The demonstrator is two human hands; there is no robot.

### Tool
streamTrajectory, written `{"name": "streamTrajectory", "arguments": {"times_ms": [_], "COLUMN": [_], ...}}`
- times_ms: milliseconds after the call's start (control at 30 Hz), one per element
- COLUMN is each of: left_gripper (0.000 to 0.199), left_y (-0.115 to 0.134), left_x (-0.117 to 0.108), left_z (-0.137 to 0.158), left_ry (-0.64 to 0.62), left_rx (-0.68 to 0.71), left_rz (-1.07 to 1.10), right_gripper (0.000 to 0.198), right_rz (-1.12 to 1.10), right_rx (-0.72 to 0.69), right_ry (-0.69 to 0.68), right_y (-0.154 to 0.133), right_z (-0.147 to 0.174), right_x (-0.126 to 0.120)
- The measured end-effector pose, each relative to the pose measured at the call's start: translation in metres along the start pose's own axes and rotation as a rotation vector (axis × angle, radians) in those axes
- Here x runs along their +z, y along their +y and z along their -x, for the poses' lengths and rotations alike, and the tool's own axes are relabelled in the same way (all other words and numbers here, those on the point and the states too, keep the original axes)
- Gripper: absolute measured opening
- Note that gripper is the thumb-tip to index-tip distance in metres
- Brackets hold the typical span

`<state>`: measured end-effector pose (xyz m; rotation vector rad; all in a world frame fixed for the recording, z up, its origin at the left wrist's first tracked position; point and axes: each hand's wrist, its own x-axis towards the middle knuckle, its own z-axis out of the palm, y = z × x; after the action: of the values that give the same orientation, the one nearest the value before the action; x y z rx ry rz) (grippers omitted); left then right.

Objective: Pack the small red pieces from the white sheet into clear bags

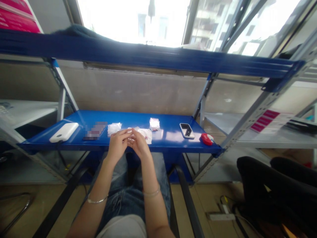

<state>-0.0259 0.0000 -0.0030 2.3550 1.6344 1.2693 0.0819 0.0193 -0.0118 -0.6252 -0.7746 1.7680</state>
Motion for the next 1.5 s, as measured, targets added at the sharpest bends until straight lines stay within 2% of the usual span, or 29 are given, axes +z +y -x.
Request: {"name": "streamTrajectory", "arguments": {"times_ms": [233, 467, 600, 700, 800, 900, 1067, 1300, 1400, 1500], "left_gripper": [0.035, 0.019, 0.021, 0.024, 0.033, 0.039, 0.039, 0.015, 0.014, 0.015], "left_y": [-0.004, -0.003, -0.007, -0.009, -0.009, -0.007, -0.005, 0.002, 0.005, 0.005], "left_x": [-0.001, 0.002, 0.005, 0.007, 0.006, 0.004, 0.001, 0.0, 0.0, 0.005], "left_z": [0.0, 0.002, 0.003, 0.003, 0.003, 0.003, 0.003, 0.0, 0.0, -0.001], "left_ry": [-0.005, -0.034, -0.071, -0.1, -0.092, -0.083, -0.087, -0.036, -0.003, 0.089], "left_rx": [0.009, -0.062, -0.075, -0.078, -0.084, -0.072, -0.037, 0.025, -0.011, -0.115], "left_rz": [-0.02, -0.109, -0.149, -0.164, -0.162, -0.176, -0.198, -0.033, 0.098, 0.356], "right_gripper": [0.013, 0.013, 0.011, 0.006, 0.009, 0.011, 0.002, 0.005, 0.005, 0.005], "right_rz": [-0.122, -0.095, -0.09, -0.14, -0.199, -0.231, -0.255, -0.341, -0.369, -0.337], "right_rx": [0.041, 0.0, 0.01, 0.069, 0.111, 0.115, 0.1, 0.034, 0.027, -0.038], "right_ry": [0.001, -0.007, -0.005, 0.002, 0.005, 0.005, 0.058, 0.085, 0.158, 0.257], "right_y": [-0.004, -0.002, -0.001, -0.001, -0.002, -0.001, 0.002, -0.001, -0.002, -0.001], "right_z": [0.001, 0.0, 0.001, 0.0, -0.003, -0.006, -0.01, -0.011, -0.012, -0.015], "right_x": [-0.002, -0.004, -0.001, 0.001, 0.0, -0.004, -0.011, -0.014, -0.016, -0.019]}}
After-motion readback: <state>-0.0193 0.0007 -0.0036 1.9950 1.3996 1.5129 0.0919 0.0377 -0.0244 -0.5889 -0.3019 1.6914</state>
